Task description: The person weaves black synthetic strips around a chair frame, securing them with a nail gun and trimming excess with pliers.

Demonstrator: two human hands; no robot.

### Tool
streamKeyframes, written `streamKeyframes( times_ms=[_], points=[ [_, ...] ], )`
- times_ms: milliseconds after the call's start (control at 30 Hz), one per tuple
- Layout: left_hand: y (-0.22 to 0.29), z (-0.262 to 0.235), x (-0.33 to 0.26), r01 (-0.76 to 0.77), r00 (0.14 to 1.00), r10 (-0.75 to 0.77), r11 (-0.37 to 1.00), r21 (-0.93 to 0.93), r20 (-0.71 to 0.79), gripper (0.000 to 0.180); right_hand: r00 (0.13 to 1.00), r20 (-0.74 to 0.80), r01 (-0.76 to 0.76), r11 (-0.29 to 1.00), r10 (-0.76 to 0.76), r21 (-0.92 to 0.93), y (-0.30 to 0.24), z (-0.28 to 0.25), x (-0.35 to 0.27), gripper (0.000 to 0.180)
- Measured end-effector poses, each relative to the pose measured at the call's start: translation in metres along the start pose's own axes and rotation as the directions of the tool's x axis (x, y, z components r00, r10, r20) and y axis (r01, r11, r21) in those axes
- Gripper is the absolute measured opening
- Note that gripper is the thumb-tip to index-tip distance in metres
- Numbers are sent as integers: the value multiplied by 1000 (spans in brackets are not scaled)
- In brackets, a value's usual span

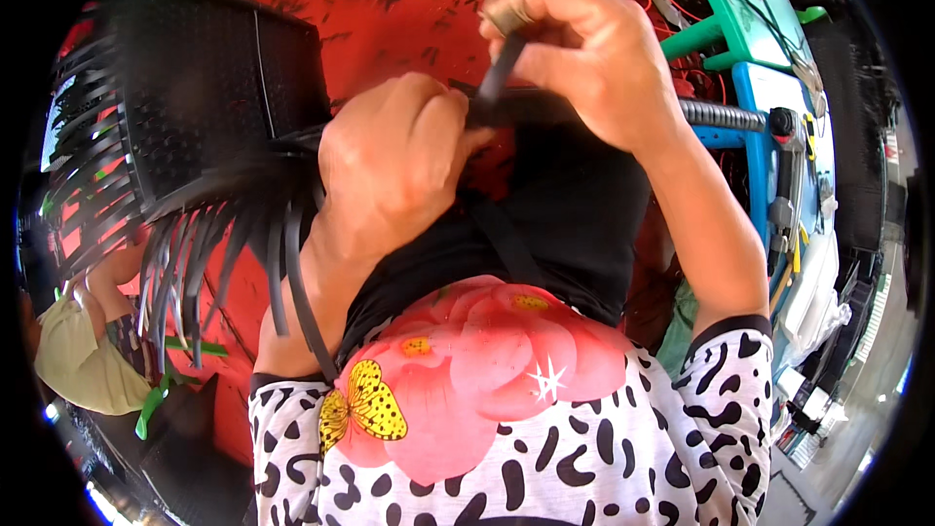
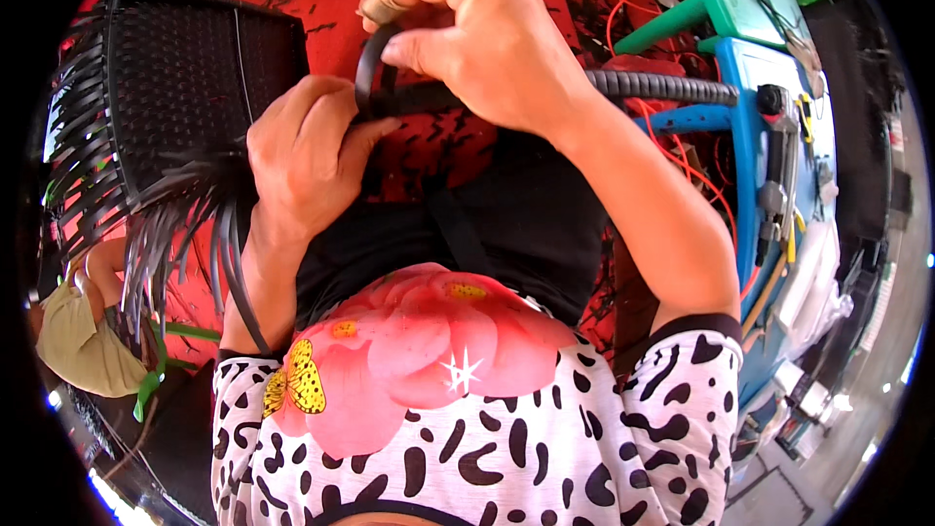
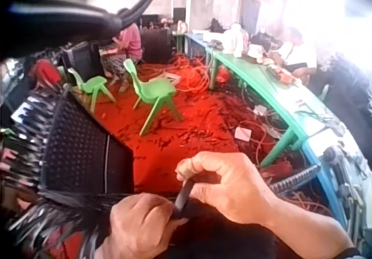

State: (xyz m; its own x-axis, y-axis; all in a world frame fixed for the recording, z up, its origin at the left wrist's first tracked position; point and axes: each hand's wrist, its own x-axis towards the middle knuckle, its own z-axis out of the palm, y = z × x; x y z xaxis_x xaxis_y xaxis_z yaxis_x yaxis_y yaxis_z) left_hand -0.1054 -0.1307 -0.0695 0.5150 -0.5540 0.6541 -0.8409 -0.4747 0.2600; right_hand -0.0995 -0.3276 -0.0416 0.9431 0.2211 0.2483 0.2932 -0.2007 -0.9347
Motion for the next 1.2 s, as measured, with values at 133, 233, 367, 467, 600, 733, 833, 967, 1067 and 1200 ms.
streamKeyframes(
  times_ms=[133,233,367,467,600,733,833,967,1067,1200],
  points=[
    [-1,4,-8,-37,999,37,996,-76,-4,25,997,26,82,969,-78,-231,-10,3,-16,12],
    [2,-1,-12,-48,999,48,991,-128,-5,27,968,110,249,916,-225,-314,-13,4,-17,11],
    [5,-13,-15,-72,997,69,991,-111,-35,20,977,-88,189,978,-196,-85,-17,28,-28,17],
    [5,-5,-15,-34,999,35,988,-151,5,19,956,-237,166,985,-172,-43,-13,38,-23,19],
    [10,-8,-16,33,999,-30,987,-156,25,18,945,-197,272,962,-260,33,-6,36,-22,22],
    [11,-4,-11,66,997,-58,980,-187,48,16,955,-141,268,963,-261,31,-6,29,-20,20],
    [12,-10,-13,72,996,-60,982,-173,70,16,965,16,262,964,-263,46,-8,22,-21,10],
    [12,-7,-12,138,989,-129,982,-131,77,9,961,-7,277,959,-277,67,-2,25,-23,10],
    [10,-9,-10,94,993,-78,978,-186,90,17,964,24,264,961,-266,79,-6,21,-20,12],
    [9,-11,-11,92,988,-69,980,-175,135,11,955,167,228,967,-244,110,-8,10,-13,15]
  ],
)
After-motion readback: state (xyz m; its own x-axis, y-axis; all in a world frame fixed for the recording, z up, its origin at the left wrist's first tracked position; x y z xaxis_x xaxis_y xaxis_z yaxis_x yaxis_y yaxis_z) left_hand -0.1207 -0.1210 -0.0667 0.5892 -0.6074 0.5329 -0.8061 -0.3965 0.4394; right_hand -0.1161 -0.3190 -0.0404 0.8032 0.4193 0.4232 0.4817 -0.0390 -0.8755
